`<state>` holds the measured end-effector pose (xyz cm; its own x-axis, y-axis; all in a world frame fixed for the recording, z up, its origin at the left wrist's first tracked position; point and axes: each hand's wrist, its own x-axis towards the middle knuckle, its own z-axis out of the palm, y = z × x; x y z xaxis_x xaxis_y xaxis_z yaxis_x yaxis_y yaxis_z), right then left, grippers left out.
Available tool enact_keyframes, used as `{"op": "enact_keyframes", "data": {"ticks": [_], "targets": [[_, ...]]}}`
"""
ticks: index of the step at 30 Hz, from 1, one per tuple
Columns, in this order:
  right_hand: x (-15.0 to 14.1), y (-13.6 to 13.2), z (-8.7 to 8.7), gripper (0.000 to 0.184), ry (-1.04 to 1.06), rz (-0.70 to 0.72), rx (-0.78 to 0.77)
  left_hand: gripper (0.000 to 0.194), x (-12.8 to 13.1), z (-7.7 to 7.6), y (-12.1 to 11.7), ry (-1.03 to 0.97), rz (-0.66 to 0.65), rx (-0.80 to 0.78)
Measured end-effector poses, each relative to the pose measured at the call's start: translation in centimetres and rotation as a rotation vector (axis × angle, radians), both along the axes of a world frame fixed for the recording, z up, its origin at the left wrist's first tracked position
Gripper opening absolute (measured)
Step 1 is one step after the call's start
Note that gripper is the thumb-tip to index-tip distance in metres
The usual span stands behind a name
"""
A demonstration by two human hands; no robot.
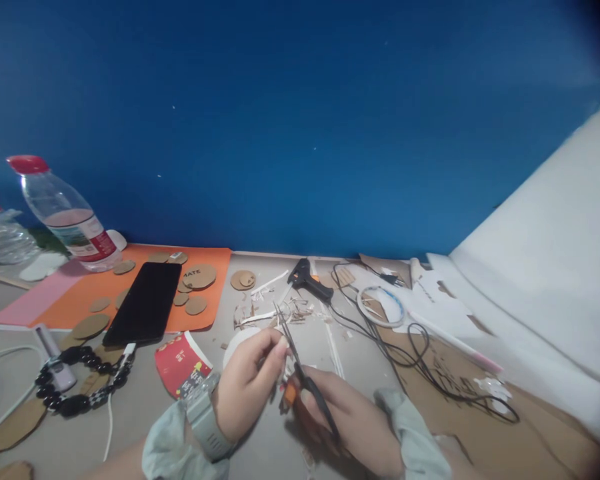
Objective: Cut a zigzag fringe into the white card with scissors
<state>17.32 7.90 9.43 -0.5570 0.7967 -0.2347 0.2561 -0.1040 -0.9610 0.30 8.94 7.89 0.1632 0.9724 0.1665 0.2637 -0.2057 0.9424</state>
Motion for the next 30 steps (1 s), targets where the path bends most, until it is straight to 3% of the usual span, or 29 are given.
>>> {"op": "enact_keyframes", "data": {"ticks": [4,12,24,30], "targets": [[0.1,0.1,0.0,0.045,0.048,0.057,-0.010,0.029,0.0,0.1,0.1,-0.052,-0.040,-0.041],[0.2,-0.1,-0.3,0.047,-0.001,-0.002,0.056,0.029,-0.1,0.1,0.1,-0.060,-0.038,-0.060],[0.3,0.5,1.6,0.040,-0.034,0.058,0.163,0.029,0.2,0.2,0.1,-0.102,-0.033,-0.097],[0.3,0.5,1.5,0.037,-0.029,0.069,0.189,0.029,0.4,0.1,-0.2,-0.206,-0.023,-0.171]]}}
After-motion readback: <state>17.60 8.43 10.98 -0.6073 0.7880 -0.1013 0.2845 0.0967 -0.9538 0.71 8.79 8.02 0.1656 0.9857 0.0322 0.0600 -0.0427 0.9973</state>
